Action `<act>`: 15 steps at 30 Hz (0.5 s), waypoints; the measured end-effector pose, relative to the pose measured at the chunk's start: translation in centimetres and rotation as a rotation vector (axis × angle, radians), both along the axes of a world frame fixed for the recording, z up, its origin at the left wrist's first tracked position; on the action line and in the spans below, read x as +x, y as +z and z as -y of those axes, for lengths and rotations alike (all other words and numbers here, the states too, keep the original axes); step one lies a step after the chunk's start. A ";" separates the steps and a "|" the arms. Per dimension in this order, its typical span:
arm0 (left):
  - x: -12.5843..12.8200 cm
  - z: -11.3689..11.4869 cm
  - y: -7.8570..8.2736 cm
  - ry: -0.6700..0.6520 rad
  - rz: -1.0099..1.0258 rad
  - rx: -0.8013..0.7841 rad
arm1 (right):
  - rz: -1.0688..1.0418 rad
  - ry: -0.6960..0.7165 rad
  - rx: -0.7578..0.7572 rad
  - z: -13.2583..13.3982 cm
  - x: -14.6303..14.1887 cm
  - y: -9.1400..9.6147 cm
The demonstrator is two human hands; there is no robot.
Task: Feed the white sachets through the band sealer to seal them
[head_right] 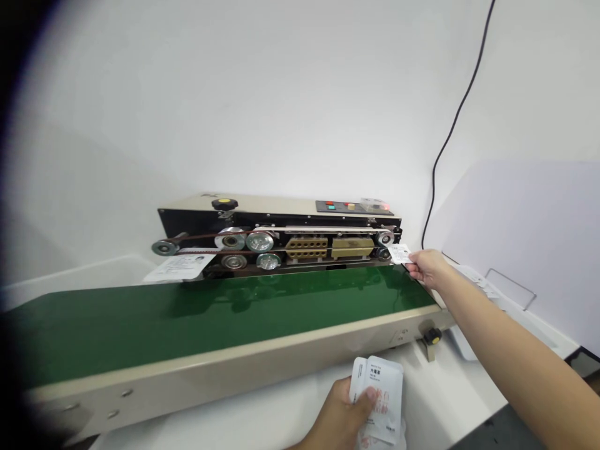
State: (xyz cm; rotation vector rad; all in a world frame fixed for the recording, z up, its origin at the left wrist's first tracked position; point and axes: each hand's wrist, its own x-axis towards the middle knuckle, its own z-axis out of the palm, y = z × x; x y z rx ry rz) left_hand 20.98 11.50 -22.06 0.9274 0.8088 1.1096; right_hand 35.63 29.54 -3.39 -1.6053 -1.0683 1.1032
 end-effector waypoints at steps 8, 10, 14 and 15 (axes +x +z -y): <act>0.0 0.0 -0.2 0.016 -0.045 -0.032 | 0.034 0.059 0.029 0.5 -1.1 0.4; -0.1 0.1 0.2 0.001 -0.039 -0.027 | 0.035 0.080 0.034 0.8 -1.5 0.6; -0.2 0.5 1.4 0.001 0.002 -0.022 | 0.068 0.131 0.036 1.2 -2.1 0.5; -0.2 0.5 1.8 0.006 0.005 -0.031 | 0.086 0.143 0.043 1.2 -2.2 0.5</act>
